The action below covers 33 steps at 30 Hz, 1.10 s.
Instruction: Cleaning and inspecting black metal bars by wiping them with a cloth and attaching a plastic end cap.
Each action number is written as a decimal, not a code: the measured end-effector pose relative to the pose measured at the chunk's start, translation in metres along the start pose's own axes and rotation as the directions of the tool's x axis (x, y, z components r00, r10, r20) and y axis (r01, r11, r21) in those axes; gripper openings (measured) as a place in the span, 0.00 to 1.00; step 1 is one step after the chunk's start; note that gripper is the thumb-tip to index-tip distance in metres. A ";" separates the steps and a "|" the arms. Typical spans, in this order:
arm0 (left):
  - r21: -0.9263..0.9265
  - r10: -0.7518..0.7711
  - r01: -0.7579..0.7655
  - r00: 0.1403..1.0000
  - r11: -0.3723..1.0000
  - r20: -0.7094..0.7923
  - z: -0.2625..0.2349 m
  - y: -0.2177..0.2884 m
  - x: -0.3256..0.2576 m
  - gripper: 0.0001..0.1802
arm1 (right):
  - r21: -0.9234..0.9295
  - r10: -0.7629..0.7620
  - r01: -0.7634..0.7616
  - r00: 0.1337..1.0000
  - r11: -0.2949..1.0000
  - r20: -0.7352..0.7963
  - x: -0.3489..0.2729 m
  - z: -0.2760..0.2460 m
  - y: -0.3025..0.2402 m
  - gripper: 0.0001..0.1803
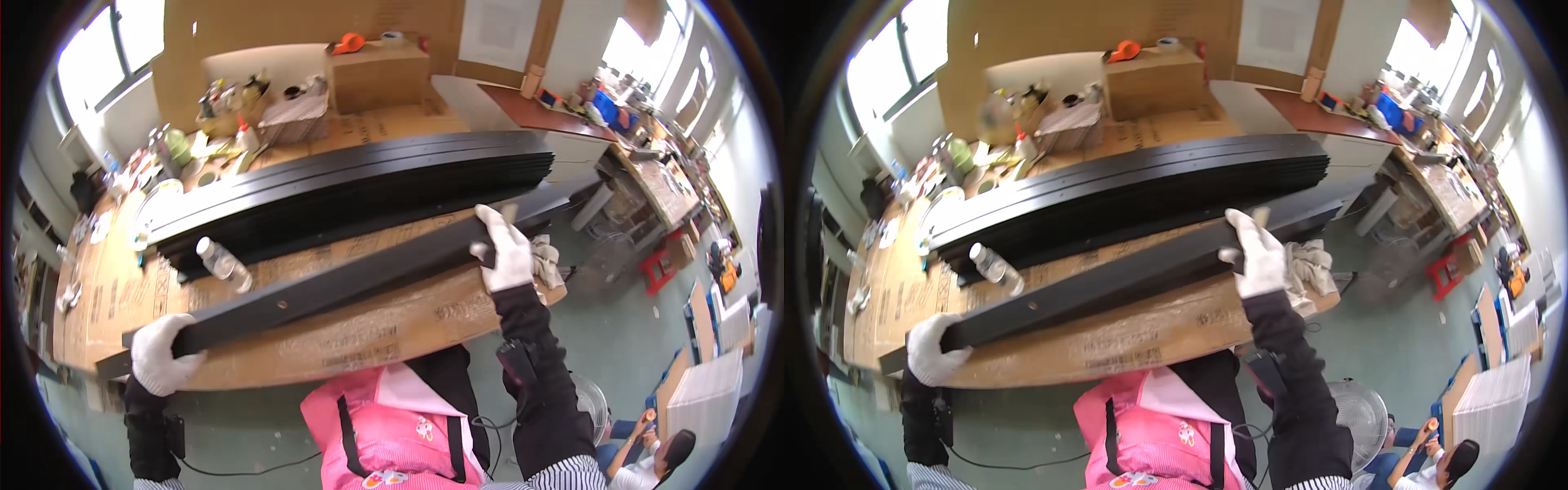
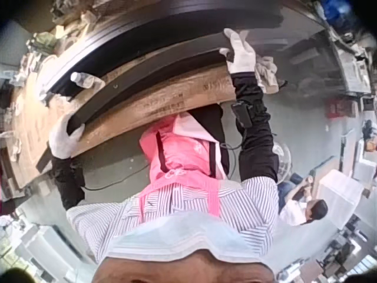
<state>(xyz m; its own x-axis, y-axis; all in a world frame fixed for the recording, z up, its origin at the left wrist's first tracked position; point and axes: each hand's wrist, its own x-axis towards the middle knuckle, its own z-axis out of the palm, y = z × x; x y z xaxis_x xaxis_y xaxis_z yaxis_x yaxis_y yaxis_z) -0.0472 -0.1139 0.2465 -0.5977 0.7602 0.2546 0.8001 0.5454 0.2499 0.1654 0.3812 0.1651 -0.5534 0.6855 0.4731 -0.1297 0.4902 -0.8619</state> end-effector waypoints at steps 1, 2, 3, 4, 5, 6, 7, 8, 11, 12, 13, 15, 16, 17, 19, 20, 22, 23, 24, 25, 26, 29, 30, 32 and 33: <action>0.074 0.056 -0.051 0.997 0.996 -0.060 -0.004 -0.003 0.014 0.30 | 0.432 0.258 -0.224 0.966 0.874 -0.022 0.022 0.013 0.016 0.16; 0.073 0.063 -0.060 0.997 0.996 -0.053 -0.013 -0.003 0.029 0.31 | 0.485 0.255 -0.229 0.967 0.844 0.012 0.041 0.024 0.023 0.16; 0.062 0.080 -0.077 0.996 0.995 -0.047 -0.018 -0.004 0.045 0.32 | 0.498 0.287 -0.257 0.958 0.828 0.017 0.060 0.032 0.029 0.16; 0.034 0.013 -0.012 1.000 0.999 -0.001 -0.022 -0.010 0.059 0.33 | 0.481 0.219 -0.204 0.975 0.853 0.025 0.077 0.037 0.037 0.16; 0.033 0.050 -0.049 0.998 0.998 -0.028 -0.019 -0.019 0.072 0.33 | 0.510 0.297 -0.282 0.953 0.813 0.054 0.094 0.046 0.037 0.15; 0.020 0.043 -0.042 0.998 0.999 -0.039 -0.015 -0.029 0.084 0.34 | 0.573 0.391 -0.354 0.918 0.739 0.063 0.110 0.055 0.034 0.15; 0.005 0.036 -0.036 0.998 0.999 -0.050 -0.012 -0.037 0.097 0.34 | 0.631 0.480 -0.416 0.874 0.655 0.078 0.123 0.062 0.031 0.15; 0.004 0.049 -0.049 0.998 0.999 -0.049 -0.009 -0.045 0.110 0.34 | 0.642 0.483 -0.414 0.872 0.646 0.076 0.134 0.070 0.042 0.14; 0.002 0.085 -0.085 0.995 0.996 -0.045 -0.003 -0.052 0.148 0.34 | 0.675 0.522 -0.408 0.852 0.614 0.040 0.154 0.076 0.056 0.12; 0.020 0.101 -0.101 0.994 0.995 -0.030 -0.006 -0.052 0.153 0.33 | 0.683 0.569 -0.404 0.822 0.609 -0.020 0.148 0.083 0.054 0.13; 0.040 0.114 -0.113 0.993 0.993 -0.014 -0.009 -0.051 0.157 0.33 | 0.690 0.613 -0.402 0.786 0.602 -0.076 0.141 0.091 0.052 0.15; 0.061 0.065 -0.065 0.998 0.996 -0.001 -0.015 -0.047 0.156 0.31 | 0.652 0.625 -0.449 0.779 0.611 -0.048 0.126 0.088 0.047 0.19; 0.124 0.105 -0.100 0.994 0.987 -0.033 -0.020 -0.047 0.151 0.30 | 0.684 0.681 -0.482 0.732 0.547 -0.029 0.117 0.094 0.039 0.19; 0.175 0.169 -0.155 0.983 0.972 -0.067 -0.021 -0.046 0.154 0.29 | 0.647 0.687 -0.515 0.726 0.562 -0.019 0.117 0.082 0.049 0.19; 0.161 0.169 -0.161 0.985 0.974 -0.037 -0.010 -0.043 0.173 0.29 | 0.547 0.604 -0.474 0.794 0.690 -0.074 0.117 0.073 0.082 0.13; 0.134 0.128 -0.125 0.992 0.983 -0.014 -0.008 -0.045 0.176 0.30 | 0.703 0.772 -0.581 0.631 0.411 0.071 0.125 0.071 0.091 0.10; 0.093 0.097 -0.098 0.995 0.991 0.013 -0.005 -0.053 0.192 0.30 | 0.602 0.671 -0.573 0.737 0.556 0.082 0.127 0.056 0.126 0.09; 0.100 0.073 -0.077 0.997 0.992 0.040 -0.014 -0.066 0.191 0.30 | 0.719 0.793 -0.589 0.603 0.369 0.087 0.133 0.064 0.115 0.02; 0.120 0.093 -0.096 0.995 0.988 0.027 -0.019 -0.082 0.197 0.30 | 0.578 0.639 -0.559 0.765 0.594 0.082 0.136 0.042 0.156 0.12; 0.136 0.126 -0.126 0.992 0.983 0.007 -0.022 -0.096 0.207 0.30 | 0.609 0.562 -0.518 0.816 0.601 0.139 0.150 0.004 0.201 0.09; 0.183 0.027 -0.031 0.999 0.983 0.023 -0.034 -0.123 0.189 0.30 | 0.729 0.774 -0.627 0.594 0.275 0.219 0.151 0.044 0.175 0.06; 0.110 -0.165 0.165 0.986 0.980 -0.003 -0.035 -0.188 0.165 0.31 | 0.735 0.847 -0.648 0.491 0.198 0.205 0.159 0.057 0.177 0.07; 0.119 -0.229 0.224 0.973 0.967 0.026 -0.023 -0.194 0.167 0.32 | 0.734 0.844 -0.649 0.495 0.199 0.208 0.161 0.061 0.173 0.07; 0.128 -0.280 0.272 0.959 0.954 0.041 0.008 -0.218 0.151 0.33 | 0.752 0.880 -0.628 0.452 0.199 0.144 0.157 0.071 0.153 0.06; 0.157 -0.278 0.268 0.960 0.950 0.043 0.017 -0.229 0.141 0.33 | 0.751 0.879 -0.635 0.448 0.184 0.164 0.156 0.080 0.158 0.06</action>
<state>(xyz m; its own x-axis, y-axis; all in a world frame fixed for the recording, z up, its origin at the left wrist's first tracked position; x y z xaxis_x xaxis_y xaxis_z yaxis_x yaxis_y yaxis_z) -0.3133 -0.1257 0.2094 -0.7937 0.5932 0.1350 0.6083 0.7777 0.1589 -0.0076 0.5224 0.0882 -0.4971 0.6496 -0.5752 -0.2901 -0.7492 -0.5954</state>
